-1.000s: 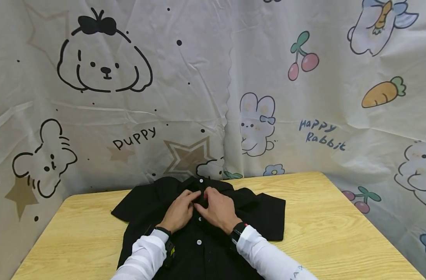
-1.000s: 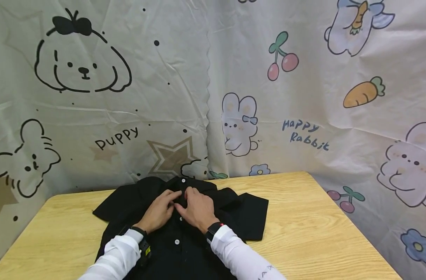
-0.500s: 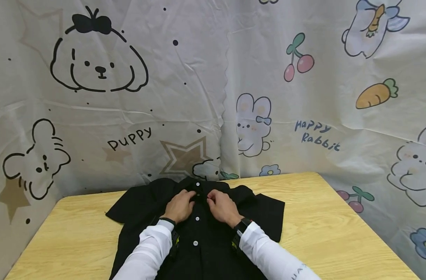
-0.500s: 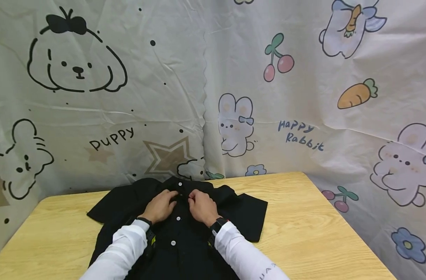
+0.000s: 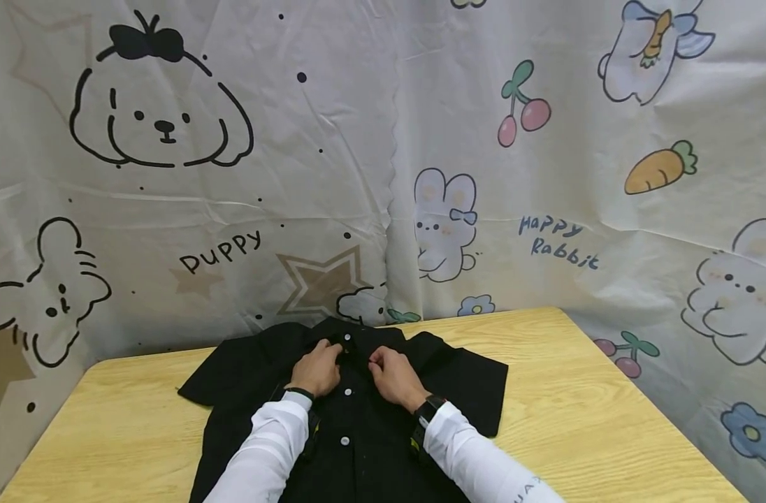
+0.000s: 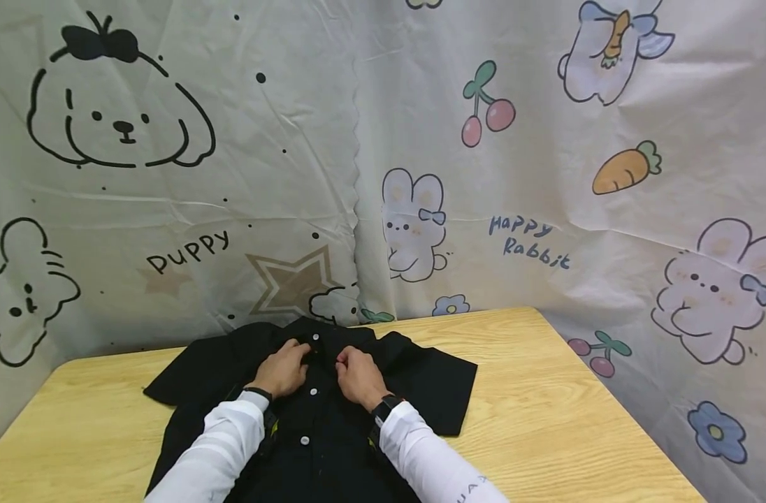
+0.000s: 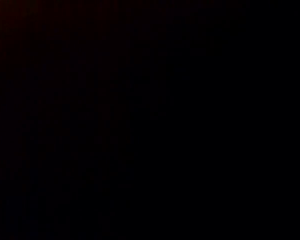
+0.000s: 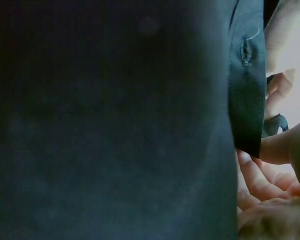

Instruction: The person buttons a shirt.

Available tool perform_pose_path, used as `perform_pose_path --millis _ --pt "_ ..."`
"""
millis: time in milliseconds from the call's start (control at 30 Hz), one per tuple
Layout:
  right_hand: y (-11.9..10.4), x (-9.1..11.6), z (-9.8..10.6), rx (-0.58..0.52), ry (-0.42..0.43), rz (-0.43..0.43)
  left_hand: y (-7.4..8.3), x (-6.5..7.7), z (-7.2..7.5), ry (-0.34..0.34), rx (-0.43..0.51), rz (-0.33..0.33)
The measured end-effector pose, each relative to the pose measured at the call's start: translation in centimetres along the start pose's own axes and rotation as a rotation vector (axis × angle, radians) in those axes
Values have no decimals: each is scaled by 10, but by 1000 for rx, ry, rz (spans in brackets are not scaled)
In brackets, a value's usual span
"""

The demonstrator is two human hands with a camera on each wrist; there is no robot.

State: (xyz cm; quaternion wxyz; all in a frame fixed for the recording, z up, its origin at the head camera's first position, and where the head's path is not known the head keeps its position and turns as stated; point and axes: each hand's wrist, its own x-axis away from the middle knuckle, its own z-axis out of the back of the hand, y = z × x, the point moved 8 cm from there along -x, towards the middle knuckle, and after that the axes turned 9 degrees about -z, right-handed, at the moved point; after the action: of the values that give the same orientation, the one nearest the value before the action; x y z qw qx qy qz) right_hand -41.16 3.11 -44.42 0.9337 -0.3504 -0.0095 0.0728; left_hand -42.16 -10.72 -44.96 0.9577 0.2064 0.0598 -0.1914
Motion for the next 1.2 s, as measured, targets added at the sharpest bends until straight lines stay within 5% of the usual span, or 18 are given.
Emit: perform_pose_path --millis 233,333,600,767,933,1033,1200 --pt "2 0 -3 28 -8 -21 -8 -2 -8 -105 176 116" --pt "1 1 -4 49 -9 -19 -12 -1 -8 -60 248 131" --pt "-3 3 -3 6 10 52 -14 1 -1 117 250 97" --pt "-1 4 -1 -88 21 71 -7 10 17 267 146 -6" --pt "-6 6 7 -215 74 100 7 18 46 413 178 -153" --pt "-11 7 12 -277 104 118 10 20 54 412 274 -163" --pt "-16 12 17 -323 156 118 8 26 55 370 432 -81"
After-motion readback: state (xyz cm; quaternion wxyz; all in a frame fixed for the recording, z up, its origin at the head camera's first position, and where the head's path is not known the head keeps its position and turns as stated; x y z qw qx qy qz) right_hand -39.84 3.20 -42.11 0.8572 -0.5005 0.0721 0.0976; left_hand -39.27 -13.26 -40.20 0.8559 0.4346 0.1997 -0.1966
